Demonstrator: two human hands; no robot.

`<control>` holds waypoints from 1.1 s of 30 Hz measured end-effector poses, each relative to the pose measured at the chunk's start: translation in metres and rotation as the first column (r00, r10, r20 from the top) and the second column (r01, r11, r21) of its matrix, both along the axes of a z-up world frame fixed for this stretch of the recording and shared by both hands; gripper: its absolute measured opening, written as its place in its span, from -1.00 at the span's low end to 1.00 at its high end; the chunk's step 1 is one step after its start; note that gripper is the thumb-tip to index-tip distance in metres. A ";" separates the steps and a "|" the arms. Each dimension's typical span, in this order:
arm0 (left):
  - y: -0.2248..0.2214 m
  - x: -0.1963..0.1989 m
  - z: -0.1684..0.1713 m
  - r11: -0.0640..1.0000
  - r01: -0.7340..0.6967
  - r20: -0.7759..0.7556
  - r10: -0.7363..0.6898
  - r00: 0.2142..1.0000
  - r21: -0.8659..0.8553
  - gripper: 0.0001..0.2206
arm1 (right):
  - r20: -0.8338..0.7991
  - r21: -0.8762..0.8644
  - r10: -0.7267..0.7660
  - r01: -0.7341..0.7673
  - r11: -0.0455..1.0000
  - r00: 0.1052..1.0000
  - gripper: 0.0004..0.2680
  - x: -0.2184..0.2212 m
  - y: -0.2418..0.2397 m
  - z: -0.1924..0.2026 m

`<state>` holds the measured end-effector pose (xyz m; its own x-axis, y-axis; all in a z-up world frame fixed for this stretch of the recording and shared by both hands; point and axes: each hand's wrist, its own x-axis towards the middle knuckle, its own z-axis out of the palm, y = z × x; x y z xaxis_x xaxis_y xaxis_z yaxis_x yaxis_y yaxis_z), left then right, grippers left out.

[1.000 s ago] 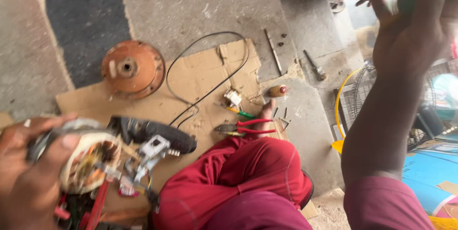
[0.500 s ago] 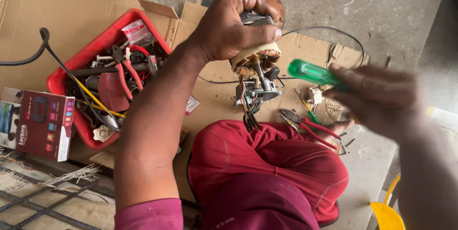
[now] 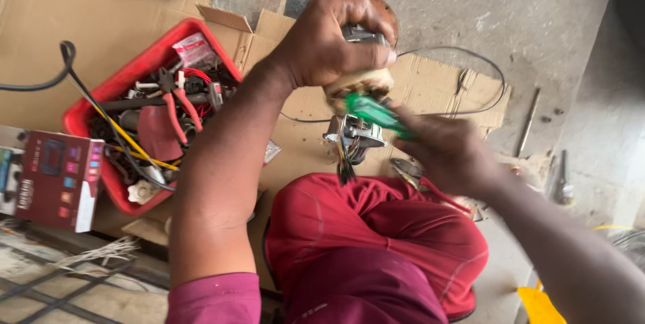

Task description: The person sits on the floor and assembles an electric motor by inserting the rotor into the stator, attaching end caps, and connecting wires. They use pliers and a screwdriver to secure components and adjust the wiring.

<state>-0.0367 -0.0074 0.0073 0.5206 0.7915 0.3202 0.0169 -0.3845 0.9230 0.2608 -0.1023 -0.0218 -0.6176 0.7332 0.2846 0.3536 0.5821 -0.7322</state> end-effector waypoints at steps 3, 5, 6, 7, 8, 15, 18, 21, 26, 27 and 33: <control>-0.006 0.002 -0.001 1.000 -0.012 0.018 0.012 1.000 0.002 -0.80 | -0.260 -0.305 -0.177 0.094 0.948 0.949 -0.84 0.006 -0.012 0.047; 0.001 0.000 0.000 0.995 -0.066 -0.077 0.072 0.994 0.080 -0.77 | -0.209 -0.666 -0.447 0.208 0.716 0.870 -0.82 0.015 -0.023 0.072; 0.005 0.000 0.001 0.994 -0.069 -0.090 0.076 0.993 0.080 -0.76 | -0.086 -0.554 -0.280 0.188 0.811 0.956 -0.76 0.010 -0.021 0.068; 0.005 0.001 0.000 0.994 -0.073 -0.095 0.080 0.992 0.076 -0.75 | 0.073 -0.439 -0.121 0.140 0.887 0.990 -0.70 0.005 -0.024 0.059; 0.006 0.002 -0.003 0.994 -0.078 -0.100 0.085 0.991 0.071 -0.74 | 0.248 -0.331 0.022 0.064 0.942 0.968 -0.64 0.002 -0.024 0.045; 0.003 0.018 -0.008 0.990 -0.060 -0.078 0.071 0.994 0.130 -0.75 | 0.262 -0.556 0.076 0.086 0.827 0.962 -0.71 0.003 -0.004 -0.030; 0.000 0.017 -0.003 0.996 -0.068 -0.119 0.075 0.990 0.064 -0.74 | 0.228 -0.649 0.138 0.044 0.759 0.964 -0.75 0.000 0.000 -0.034; -0.005 0.010 -0.003 0.982 -0.124 -0.231 0.089 0.969 -0.141 -0.68 | 0.351 -0.701 0.188 0.124 0.702 0.917 -0.76 0.009 -0.020 -0.052; 0.003 -0.004 -0.006 0.937 -0.245 -0.224 0.190 0.956 -0.250 -0.62 | 0.476 -0.696 -0.005 0.380 0.609 0.879 -0.71 0.021 -0.017 -0.083; 0.002 -0.005 -0.008 0.943 -0.266 -0.214 0.223 0.951 -0.199 -0.65 | 0.493 -0.695 -0.048 0.426 0.580 0.869 -0.70 0.022 -0.016 -0.083; 0.002 0.014 -0.015 0.869 -0.474 -0.306 0.416 0.856 -0.144 -0.71 | 0.482 -0.649 -0.458 0.656 0.387 0.747 -0.62 0.006 -0.041 -0.037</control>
<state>-0.0229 -0.0058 -0.0080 0.1365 0.9902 0.0280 0.3871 -0.0793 0.9186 0.2665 -0.1431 -0.0586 0.0509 0.7942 -0.6055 0.5645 -0.5231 -0.6386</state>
